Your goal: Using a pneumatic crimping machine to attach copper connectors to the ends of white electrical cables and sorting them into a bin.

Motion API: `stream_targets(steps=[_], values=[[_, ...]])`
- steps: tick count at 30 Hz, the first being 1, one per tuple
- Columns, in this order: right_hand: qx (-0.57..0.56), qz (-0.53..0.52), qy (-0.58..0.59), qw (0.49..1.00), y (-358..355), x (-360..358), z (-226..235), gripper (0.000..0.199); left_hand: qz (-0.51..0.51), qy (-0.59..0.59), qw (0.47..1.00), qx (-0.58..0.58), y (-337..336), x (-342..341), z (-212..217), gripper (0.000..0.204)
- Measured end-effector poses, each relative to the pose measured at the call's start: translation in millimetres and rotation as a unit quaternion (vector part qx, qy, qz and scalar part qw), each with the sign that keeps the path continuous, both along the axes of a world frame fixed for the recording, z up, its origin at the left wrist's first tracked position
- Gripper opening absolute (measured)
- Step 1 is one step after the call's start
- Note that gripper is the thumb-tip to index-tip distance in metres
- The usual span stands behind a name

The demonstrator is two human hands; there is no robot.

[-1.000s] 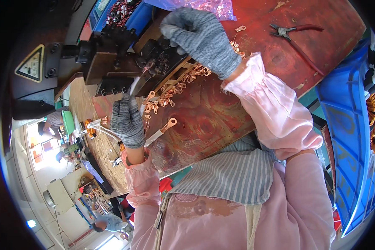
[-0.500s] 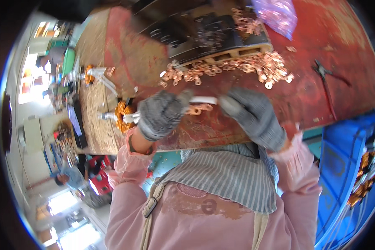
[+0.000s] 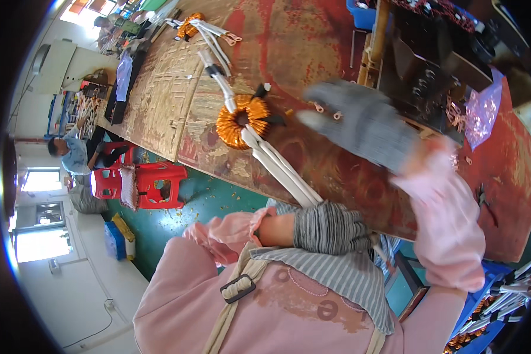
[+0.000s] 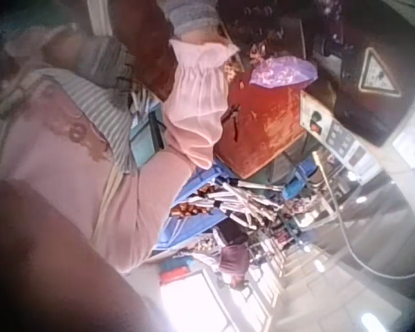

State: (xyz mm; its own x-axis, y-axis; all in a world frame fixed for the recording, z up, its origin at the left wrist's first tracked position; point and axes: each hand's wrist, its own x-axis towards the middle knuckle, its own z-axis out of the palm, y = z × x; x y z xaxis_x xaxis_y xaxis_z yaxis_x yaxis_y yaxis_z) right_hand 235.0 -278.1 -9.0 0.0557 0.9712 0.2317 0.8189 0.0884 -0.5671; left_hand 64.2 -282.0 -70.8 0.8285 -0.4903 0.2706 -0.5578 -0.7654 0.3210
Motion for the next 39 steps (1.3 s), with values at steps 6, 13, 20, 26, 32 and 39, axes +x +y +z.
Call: stream_targets(steps=[6, 13, 20, 26, 32, 39], values=[[-0.172, 0.012, -0.2, 0.965, 131, -66, -30, 0.064, 0.108, -0.24, 0.952, -0.156, 36, -24, 24, 0.022], [-0.283, 0.045, -0.23, 0.93, 182, -95, -35, 0.045, 0.464, -0.244, 0.778, -0.346, 134, -93, 6, 0.021], [-0.158, -0.005, -0.27, 0.95, 143, -109, 3, 0.042, 0.566, -0.378, 0.633, -0.369, 271, -111, 35, 0.019], [-0.042, -0.175, -0.175, 0.968, 25, -68, 95, 0.037, 0.5, -0.125, 0.837, 0.183, 401, -50, -23, 0.021], [-0.018, -0.544, -0.173, 0.821, -227, -53, 173, 0.036, 0.312, 0.049, 0.939, 0.136, 406, 37, -35, 0.011], [-0.068, -0.79, -0.329, 0.513, -458, -141, 247, 0.035, 0.313, 0.004, 0.908, 0.279, 412, 29, -47, 0.017]])
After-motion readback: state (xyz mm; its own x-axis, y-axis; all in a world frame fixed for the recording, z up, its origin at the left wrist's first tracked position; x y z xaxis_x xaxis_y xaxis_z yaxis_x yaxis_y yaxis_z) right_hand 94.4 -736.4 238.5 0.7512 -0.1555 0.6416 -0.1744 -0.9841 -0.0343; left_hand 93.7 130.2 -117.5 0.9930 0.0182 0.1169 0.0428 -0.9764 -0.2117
